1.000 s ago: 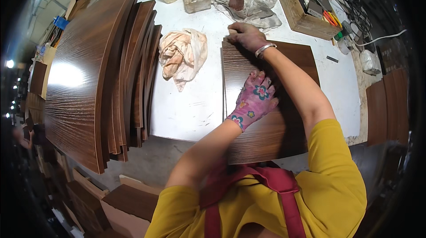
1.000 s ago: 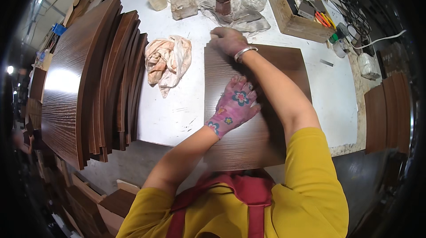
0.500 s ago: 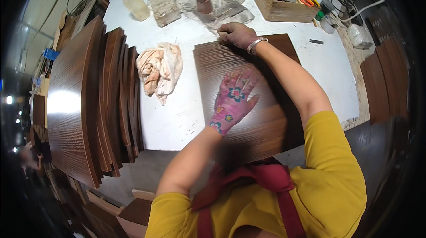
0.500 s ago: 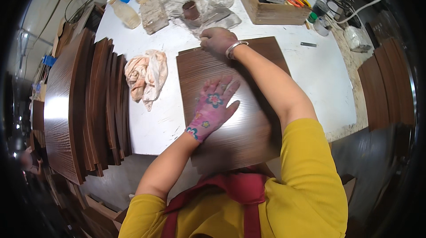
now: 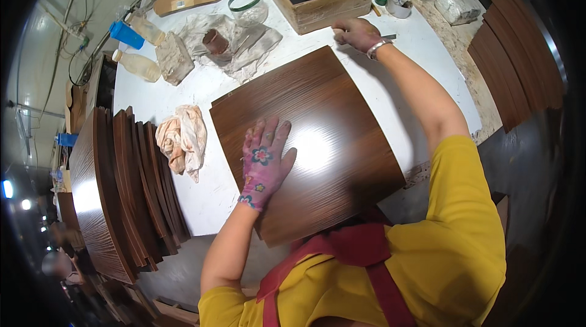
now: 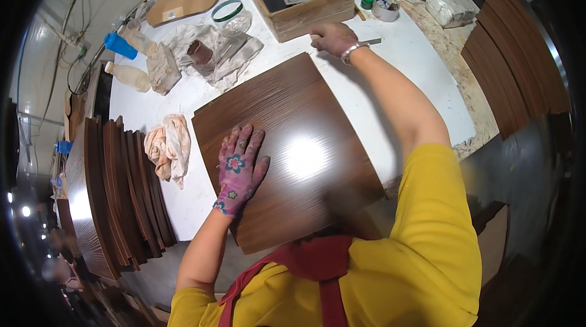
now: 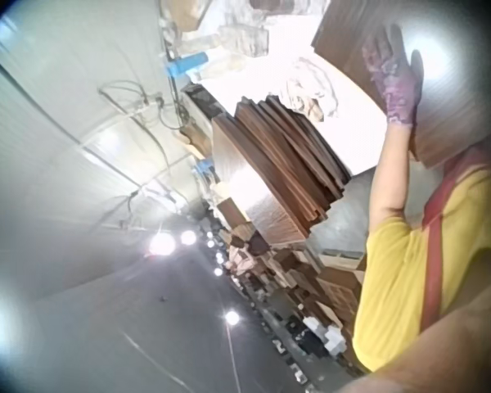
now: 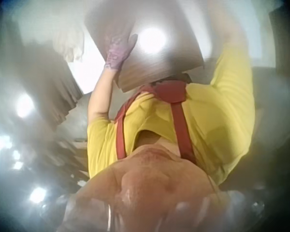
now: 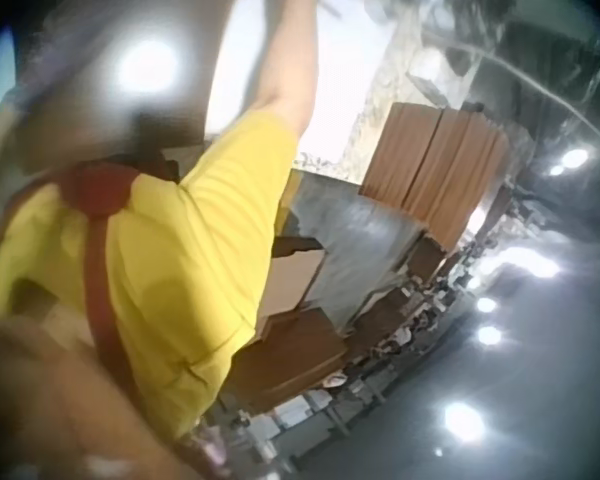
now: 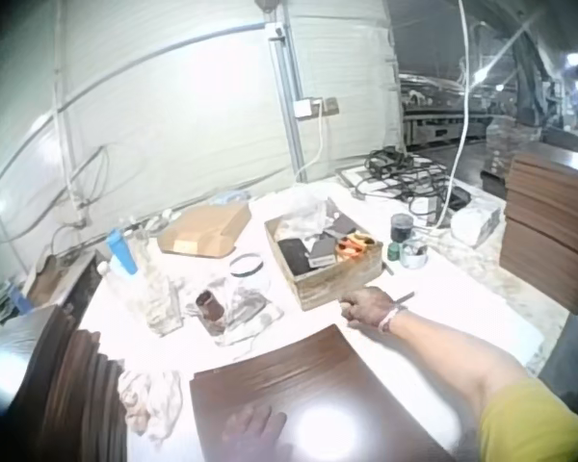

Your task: The person sands a stack of dark wood panels on a workbench using a sanding block. They repeatedly flip each panel and sand both sides, then place the finished panel onto a growing stack. The person wears pink gloves and a yellow shirt with a red apron.

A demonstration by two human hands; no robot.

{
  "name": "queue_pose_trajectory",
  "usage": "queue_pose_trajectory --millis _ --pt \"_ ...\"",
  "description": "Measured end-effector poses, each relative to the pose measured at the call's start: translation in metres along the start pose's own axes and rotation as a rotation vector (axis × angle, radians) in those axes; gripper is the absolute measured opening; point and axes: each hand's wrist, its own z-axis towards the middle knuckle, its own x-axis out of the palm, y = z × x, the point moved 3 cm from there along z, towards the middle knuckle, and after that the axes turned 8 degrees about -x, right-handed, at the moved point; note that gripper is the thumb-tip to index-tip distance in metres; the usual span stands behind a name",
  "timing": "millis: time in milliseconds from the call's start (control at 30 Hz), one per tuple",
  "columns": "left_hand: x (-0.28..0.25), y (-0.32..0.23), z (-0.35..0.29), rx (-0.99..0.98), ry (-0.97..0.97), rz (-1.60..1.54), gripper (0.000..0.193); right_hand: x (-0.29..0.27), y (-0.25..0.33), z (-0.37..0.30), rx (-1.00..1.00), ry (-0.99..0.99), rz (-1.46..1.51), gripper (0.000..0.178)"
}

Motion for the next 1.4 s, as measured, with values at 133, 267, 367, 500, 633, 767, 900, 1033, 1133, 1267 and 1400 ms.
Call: queue_pose_trajectory --millis 133,267,367,500,633,767,900,1033,1133,1267,1400 --pt "-0.002 -0.003 0.003 0.019 0.017 0.031 0.060 0.006 -0.022 -0.011 -0.013 -0.097 0.670 0.028" --pt "-0.003 -0.006 0.003 0.016 0.039 0.063 0.060 0.038 -0.025 -0.007 -0.093 -0.137 0.830 0.042" --pt "-0.002 -0.004 0.002 0.016 0.039 0.084 0.060 0.058 -0.033 -0.021 0.017 -0.036 0.936 0.047" --pt "0.002 -0.003 0.001 0.016 0.039 0.097 0.060 0.029 -0.016 -0.058 -0.047 0.057 0.867 0.047" --pt "0.000 -0.006 0.003 0.016 0.028 0.102 0.060 0.033 -0.014 -0.045 0.012 -0.039 1.078 0.047" --pt "0.003 -0.005 0.001 0.011 0.014 0.112 0.059 0.048 -0.020 -0.041 0.012 -0.034 1.105 0.049" --pt "0.006 -0.004 0.002 0.028 0.001 0.117 0.058 0.040 -0.018 -0.094 0.046 0.057 1.115 0.046" --pt "0.006 -0.004 0.001 0.028 -0.018 0.131 0.057 0.035 -0.016 -0.171 0.080 0.110 1.227 0.051" --pt "0.008 -0.002 -0.001 0.034 -0.043 0.148 0.057 0.026 -0.008 -0.225 0.099 0.148 1.128 0.054" --pt "0.010 0.000 0.000 0.056 -0.072 0.155 0.057 0.016 0.007 -0.294 0.056 0.086 0.976 0.050" --pt "0.012 0.005 0.000 0.089 -0.104 0.132 0.056 -0.010 0.036 -0.350 0.196 0.182 0.731 0.047"
